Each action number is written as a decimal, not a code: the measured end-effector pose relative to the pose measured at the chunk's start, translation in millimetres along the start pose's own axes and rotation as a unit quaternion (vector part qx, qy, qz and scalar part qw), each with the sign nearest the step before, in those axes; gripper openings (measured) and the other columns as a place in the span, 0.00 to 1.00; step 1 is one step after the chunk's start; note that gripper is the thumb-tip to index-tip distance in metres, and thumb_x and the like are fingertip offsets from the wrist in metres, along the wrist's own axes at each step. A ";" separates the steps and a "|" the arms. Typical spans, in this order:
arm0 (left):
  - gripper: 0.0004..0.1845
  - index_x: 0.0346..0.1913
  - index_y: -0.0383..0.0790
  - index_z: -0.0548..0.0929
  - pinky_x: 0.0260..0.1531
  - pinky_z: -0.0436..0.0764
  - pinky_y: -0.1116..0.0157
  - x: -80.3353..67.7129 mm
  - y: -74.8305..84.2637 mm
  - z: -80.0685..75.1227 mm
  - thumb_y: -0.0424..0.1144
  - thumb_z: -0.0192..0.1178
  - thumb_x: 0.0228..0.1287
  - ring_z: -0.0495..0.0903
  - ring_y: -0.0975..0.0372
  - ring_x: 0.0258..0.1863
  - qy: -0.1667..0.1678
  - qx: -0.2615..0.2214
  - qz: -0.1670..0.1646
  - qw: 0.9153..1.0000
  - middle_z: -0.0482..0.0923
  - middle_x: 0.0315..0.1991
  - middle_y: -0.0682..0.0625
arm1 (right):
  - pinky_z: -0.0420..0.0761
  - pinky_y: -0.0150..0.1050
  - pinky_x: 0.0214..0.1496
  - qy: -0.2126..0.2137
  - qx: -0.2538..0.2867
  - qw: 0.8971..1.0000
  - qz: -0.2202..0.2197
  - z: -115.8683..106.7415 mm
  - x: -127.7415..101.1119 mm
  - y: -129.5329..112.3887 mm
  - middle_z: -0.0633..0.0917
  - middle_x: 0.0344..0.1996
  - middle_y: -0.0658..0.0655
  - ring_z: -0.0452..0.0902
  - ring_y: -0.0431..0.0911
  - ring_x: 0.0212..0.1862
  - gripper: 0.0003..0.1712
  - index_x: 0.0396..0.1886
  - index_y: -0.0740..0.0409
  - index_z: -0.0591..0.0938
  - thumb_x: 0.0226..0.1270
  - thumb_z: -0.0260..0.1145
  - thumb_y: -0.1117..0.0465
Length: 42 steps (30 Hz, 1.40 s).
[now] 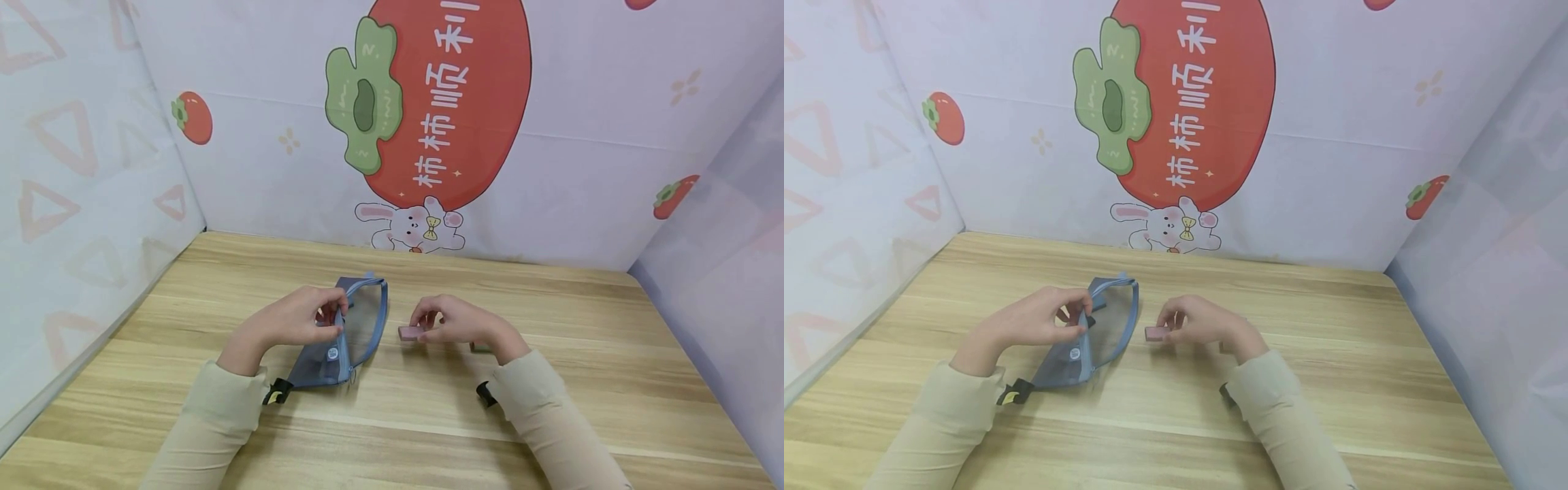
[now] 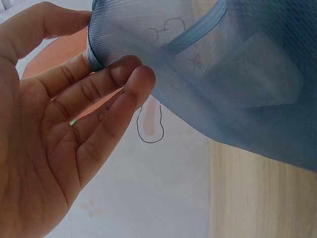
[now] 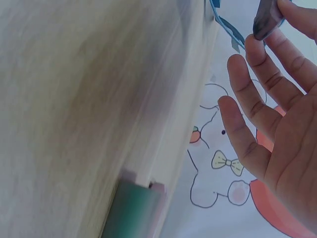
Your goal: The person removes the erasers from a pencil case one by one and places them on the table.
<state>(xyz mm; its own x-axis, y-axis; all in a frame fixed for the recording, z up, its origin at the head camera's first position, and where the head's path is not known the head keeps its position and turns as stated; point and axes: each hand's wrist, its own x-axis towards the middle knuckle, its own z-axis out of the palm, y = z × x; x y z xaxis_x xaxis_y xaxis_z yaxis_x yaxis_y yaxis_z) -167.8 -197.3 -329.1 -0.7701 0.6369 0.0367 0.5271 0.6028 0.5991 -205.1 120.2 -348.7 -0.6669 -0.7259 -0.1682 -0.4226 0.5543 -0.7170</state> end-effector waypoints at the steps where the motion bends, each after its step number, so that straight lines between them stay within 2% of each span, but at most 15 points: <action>1: 0.10 0.42 0.40 0.78 0.36 0.82 0.58 0.0 0.0 0.0 0.37 0.63 0.58 0.76 0.67 0.28 0.000 -0.001 0.000 1.000 0.77 0.29 0.56 | 0.73 0.41 0.48 0.001 0.000 1.000 0.002 -0.5 -1.0 0.9 0.83 0.39 0.48 0.76 0.45 0.44 0.09 0.43 0.49 0.85 0.62 0.69 0.60; 10: 0.10 0.42 0.40 0.78 0.35 0.82 0.61 -0.3 -1.6 -0.2 0.36 0.63 0.58 0.75 0.67 0.28 -0.001 0.003 -0.002 1.000 0.77 0.29 0.56 | 0.73 0.42 0.48 0.010 -0.004 1.000 -0.007 -5.7 -8.4 1.8 0.84 0.39 0.49 0.76 0.46 0.45 0.09 0.43 0.52 0.84 0.63 0.67 0.63; 25: 0.09 0.43 0.41 0.78 0.37 0.83 0.58 -1.1 -2.3 0.4 0.37 0.62 0.59 0.75 0.68 0.29 -0.001 0.003 -0.003 1.000 0.77 0.29 0.56 | 0.72 0.42 0.48 0.024 -0.008 1.000 0.010 -10.3 -18.9 3.6 0.84 0.39 0.49 0.76 0.48 0.45 0.09 0.44 0.52 0.84 0.64 0.68 0.61; 34: 0.10 0.43 0.39 0.79 0.36 0.82 0.60 -0.7 -1.4 0.2 0.37 0.63 0.59 0.76 0.67 0.29 0.001 0.007 -0.002 1.000 0.78 0.30 0.56 | 0.75 0.46 0.48 0.036 -0.019 0.999 0.002 -13.8 -26.1 13.4 0.84 0.38 0.48 0.77 0.46 0.44 0.08 0.42 0.52 0.85 0.63 0.69 0.59; 42: 0.10 0.43 0.40 0.78 0.36 0.82 0.62 0.0 -1.3 -0.3 0.37 0.62 0.59 0.76 0.68 0.29 0.001 0.010 -0.002 1.000 0.78 0.30 0.56 | 0.77 0.43 0.47 0.045 -0.022 0.999 -0.008 -16.7 -32.8 22.4 0.83 0.36 0.48 0.76 0.44 0.42 0.08 0.42 0.54 0.84 0.63 0.69 0.60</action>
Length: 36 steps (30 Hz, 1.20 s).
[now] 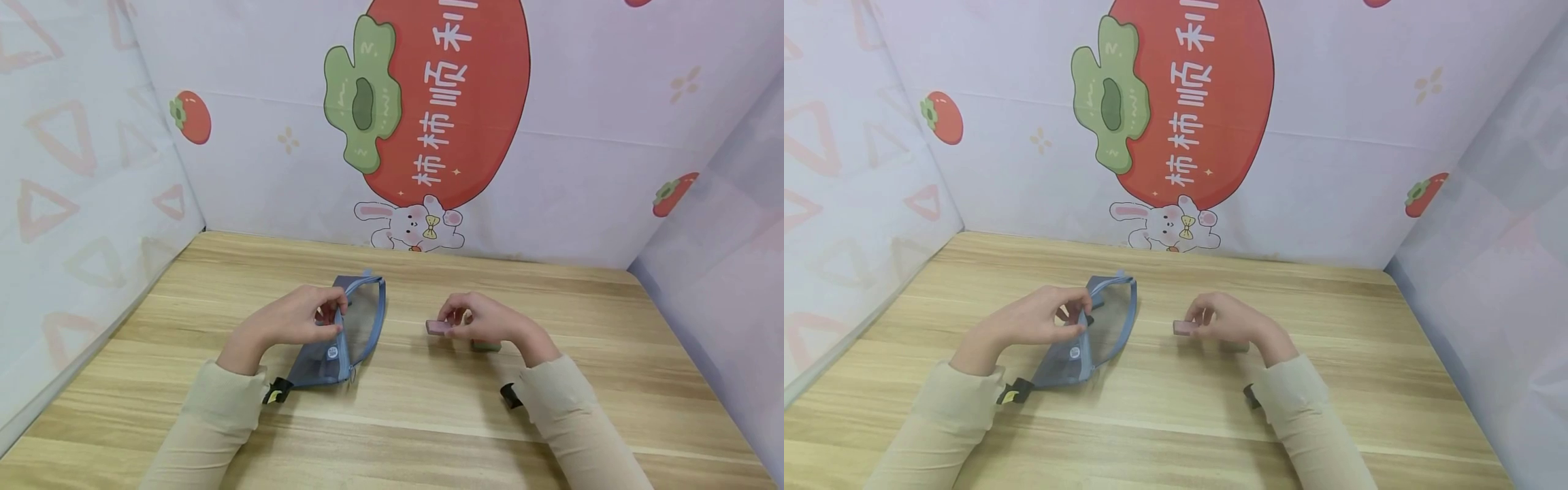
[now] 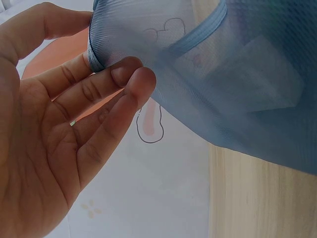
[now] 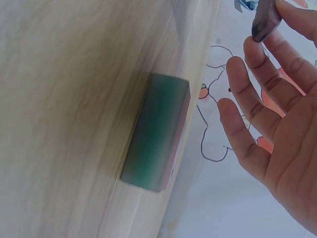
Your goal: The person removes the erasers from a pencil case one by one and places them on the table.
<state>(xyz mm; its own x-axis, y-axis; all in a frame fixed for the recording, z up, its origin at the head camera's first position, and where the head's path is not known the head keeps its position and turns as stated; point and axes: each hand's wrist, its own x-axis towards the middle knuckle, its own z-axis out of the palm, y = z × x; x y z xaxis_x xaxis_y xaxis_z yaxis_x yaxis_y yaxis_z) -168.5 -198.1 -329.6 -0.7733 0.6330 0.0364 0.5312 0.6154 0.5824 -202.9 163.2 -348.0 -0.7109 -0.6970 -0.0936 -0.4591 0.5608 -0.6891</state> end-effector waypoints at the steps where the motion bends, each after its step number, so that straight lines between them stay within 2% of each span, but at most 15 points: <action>1: 0.10 0.43 0.40 0.78 0.36 0.82 0.62 0.2 0.3 -0.1 0.37 0.62 0.58 0.76 0.68 0.29 0.000 0.000 0.000 1.000 0.78 0.30 0.56 | 0.77 0.43 0.47 0.002 0.000 1.000 0.000 -0.2 -0.9 1.4 0.83 0.36 0.49 0.76 0.44 0.41 0.08 0.41 0.54 0.84 0.63 0.69 0.61; 5: 0.10 0.43 0.42 0.78 0.34 0.80 0.65 0.8 1.2 -0.7 0.37 0.63 0.58 0.76 0.67 0.29 0.001 0.000 0.000 1.000 0.78 0.30 0.56 | 0.76 0.44 0.47 0.008 0.000 1.000 0.000 -1.9 -5.2 5.6 0.83 0.35 0.50 0.76 0.44 0.41 0.08 0.41 0.55 0.84 0.63 0.69 0.62; 9: 0.09 0.42 0.43 0.78 0.35 0.81 0.63 1.0 1.9 -1.1 0.37 0.63 0.58 0.77 0.67 0.29 0.001 -0.001 -0.002 1.000 0.78 0.30 0.56 | 0.77 0.44 0.48 0.011 0.001 1.000 0.010 -3.8 -8.2 8.3 0.83 0.36 0.49 0.76 0.44 0.41 0.09 0.43 0.55 0.84 0.63 0.69 0.62; 19: 0.10 0.43 0.40 0.78 0.33 0.78 0.68 1.1 1.6 -2.5 0.37 0.62 0.59 0.75 0.67 0.29 -0.003 0.002 -0.002 1.000 0.78 0.30 0.56 | 0.76 0.43 0.48 0.018 0.009 1.000 0.025 -12.6 -18.2 14.7 0.83 0.37 0.50 0.76 0.46 0.42 0.10 0.43 0.55 0.84 0.62 0.69 0.62; 28: 0.10 0.43 0.41 0.78 0.34 0.79 0.66 -0.4 2.4 -1.8 0.37 0.62 0.59 0.76 0.67 0.29 -0.004 0.002 -0.003 1.000 0.78 0.30 0.56 | 0.75 0.42 0.46 0.033 0.007 0.999 0.025 -18.3 -28.8 20.3 0.83 0.37 0.50 0.75 0.45 0.42 0.10 0.42 0.54 0.84 0.61 0.71 0.59; 36: 0.10 0.43 0.41 0.78 0.36 0.82 0.61 -1.4 4.0 -1.8 0.37 0.62 0.59 0.77 0.67 0.29 -0.004 -0.001 -0.003 1.000 0.78 0.30 0.56 | 0.73 0.43 0.45 0.037 -0.006 0.998 0.047 -24.6 -43.1 23.9 0.82 0.38 0.51 0.75 0.45 0.43 0.11 0.44 0.55 0.83 0.62 0.69 0.60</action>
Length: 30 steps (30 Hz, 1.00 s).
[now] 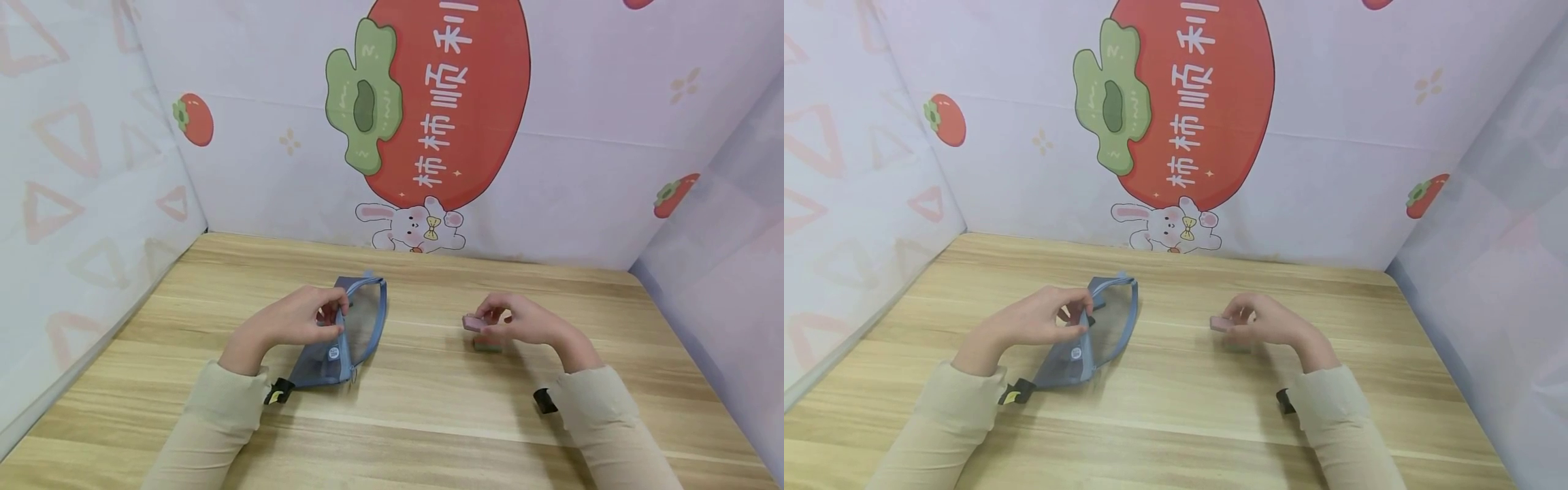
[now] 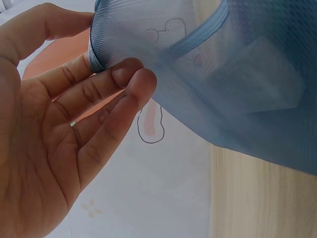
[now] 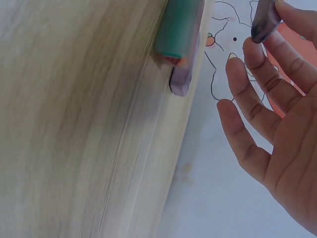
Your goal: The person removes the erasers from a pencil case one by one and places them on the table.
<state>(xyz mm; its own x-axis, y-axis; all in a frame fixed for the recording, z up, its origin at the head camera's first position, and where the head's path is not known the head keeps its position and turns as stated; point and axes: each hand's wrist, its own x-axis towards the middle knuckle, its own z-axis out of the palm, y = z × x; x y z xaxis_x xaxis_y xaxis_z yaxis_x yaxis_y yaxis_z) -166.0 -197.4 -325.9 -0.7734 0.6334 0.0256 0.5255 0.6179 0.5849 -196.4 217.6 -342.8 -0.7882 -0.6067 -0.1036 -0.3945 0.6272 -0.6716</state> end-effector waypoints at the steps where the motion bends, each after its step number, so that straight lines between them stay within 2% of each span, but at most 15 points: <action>1: 0.10 0.43 0.40 0.78 0.36 0.82 0.61 -0.1 -0.1 -0.1 0.37 0.62 0.59 0.76 0.67 0.29 0.000 0.000 0.001 1.000 0.78 0.30 0.56 | 0.73 0.44 0.45 0.001 -0.004 1.000 0.000 -1.0 -1.4 0.5 0.82 0.39 0.51 0.75 0.45 0.44 0.11 0.44 0.56 0.83 0.63 0.69 0.60; 8: 0.10 0.43 0.39 0.78 0.34 0.79 0.67 -0.2 -0.7 0.1 0.37 0.62 0.59 0.76 0.67 0.29 0.002 0.000 0.002 1.000 0.78 0.29 0.56 | 0.74 0.43 0.45 0.017 -0.020 1.000 0.007 -7.5 -11.4 5.0 0.82 0.36 0.50 0.75 0.42 0.41 0.10 0.43 0.54 0.83 0.63 0.70 0.60; 14: 0.09 0.42 0.40 0.78 0.33 0.79 0.68 -0.2 -1.3 0.1 0.36 0.62 0.59 0.76 0.67 0.29 0.002 -0.002 0.003 1.000 0.78 0.29 0.56 | 0.75 0.44 0.46 0.025 -0.028 0.999 0.013 -11.6 -17.5 11.2 0.82 0.35 0.49 0.75 0.40 0.40 0.09 0.43 0.53 0.83 0.63 0.69 0.61; 30: 0.09 0.42 0.42 0.78 0.33 0.78 0.69 -0.3 1.3 -0.1 0.37 0.63 0.59 0.76 0.67 0.29 0.002 0.003 -0.001 1.000 0.78 0.29 0.56 | 0.77 0.42 0.43 0.029 -0.025 0.999 0.026 -20.2 -27.9 24.4 0.82 0.37 0.51 0.74 0.42 0.40 0.11 0.45 0.57 0.83 0.64 0.69 0.60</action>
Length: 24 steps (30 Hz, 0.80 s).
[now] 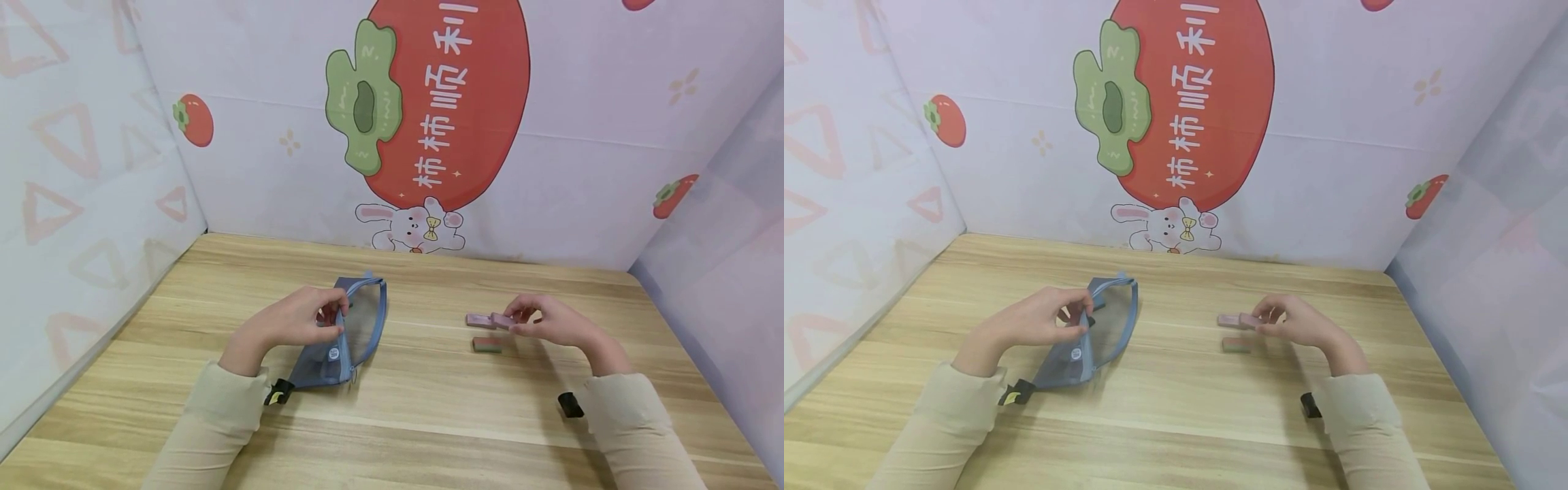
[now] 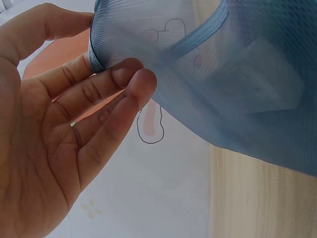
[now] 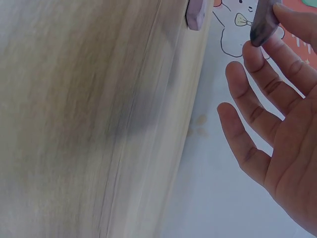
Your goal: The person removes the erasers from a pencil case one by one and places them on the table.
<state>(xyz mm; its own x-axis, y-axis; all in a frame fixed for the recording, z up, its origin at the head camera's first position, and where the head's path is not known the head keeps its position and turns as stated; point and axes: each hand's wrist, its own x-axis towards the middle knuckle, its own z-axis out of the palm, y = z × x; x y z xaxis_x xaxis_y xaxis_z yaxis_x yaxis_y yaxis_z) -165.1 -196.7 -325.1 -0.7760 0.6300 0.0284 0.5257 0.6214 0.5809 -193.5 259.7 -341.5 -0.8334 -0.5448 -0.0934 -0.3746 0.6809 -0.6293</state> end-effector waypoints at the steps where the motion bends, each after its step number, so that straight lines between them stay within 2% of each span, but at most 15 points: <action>1: 0.10 0.43 0.41 0.78 0.33 0.78 0.68 0.0 -0.1 0.1 0.37 0.63 0.59 0.76 0.67 0.29 0.000 0.000 -0.001 1.000 0.78 0.29 0.56 | 0.77 0.41 0.43 0.001 -0.002 1.000 0.000 -0.2 -0.4 1.6 0.82 0.36 0.51 0.74 0.42 0.40 0.11 0.45 0.57 0.83 0.64 0.69 0.61; 13: 0.09 0.42 0.44 0.78 0.33 0.78 0.69 0.0 -2.9 0.8 0.37 0.63 0.58 0.76 0.67 0.29 0.002 0.005 0.001 1.000 0.78 0.29 0.57 | 0.76 0.34 0.37 0.009 -0.030 1.000 -0.002 -2.2 -0.7 10.9 0.83 0.36 0.52 0.74 0.41 0.39 0.11 0.44 0.60 0.83 0.63 0.69 0.63; 24: 0.09 0.42 0.43 0.78 0.32 0.77 0.69 -0.6 -1.6 -0.2 0.37 0.63 0.59 0.75 0.67 0.28 0.003 0.004 0.000 1.000 0.77 0.29 0.57 | 0.74 0.33 0.37 0.008 -0.030 1.000 -0.005 -1.2 0.6 20.0 0.83 0.35 0.52 0.73 0.41 0.38 0.10 0.42 0.61 0.84 0.62 0.70 0.64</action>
<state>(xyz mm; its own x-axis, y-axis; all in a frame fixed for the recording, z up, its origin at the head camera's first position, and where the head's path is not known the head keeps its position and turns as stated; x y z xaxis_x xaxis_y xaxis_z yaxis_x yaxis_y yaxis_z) -165.5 -198.2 -325.8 -0.7784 0.6268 0.0330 0.5283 0.6259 0.5737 -202.1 273.6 -353.2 -0.8356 -0.5441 -0.0758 -0.4054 0.7039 -0.5832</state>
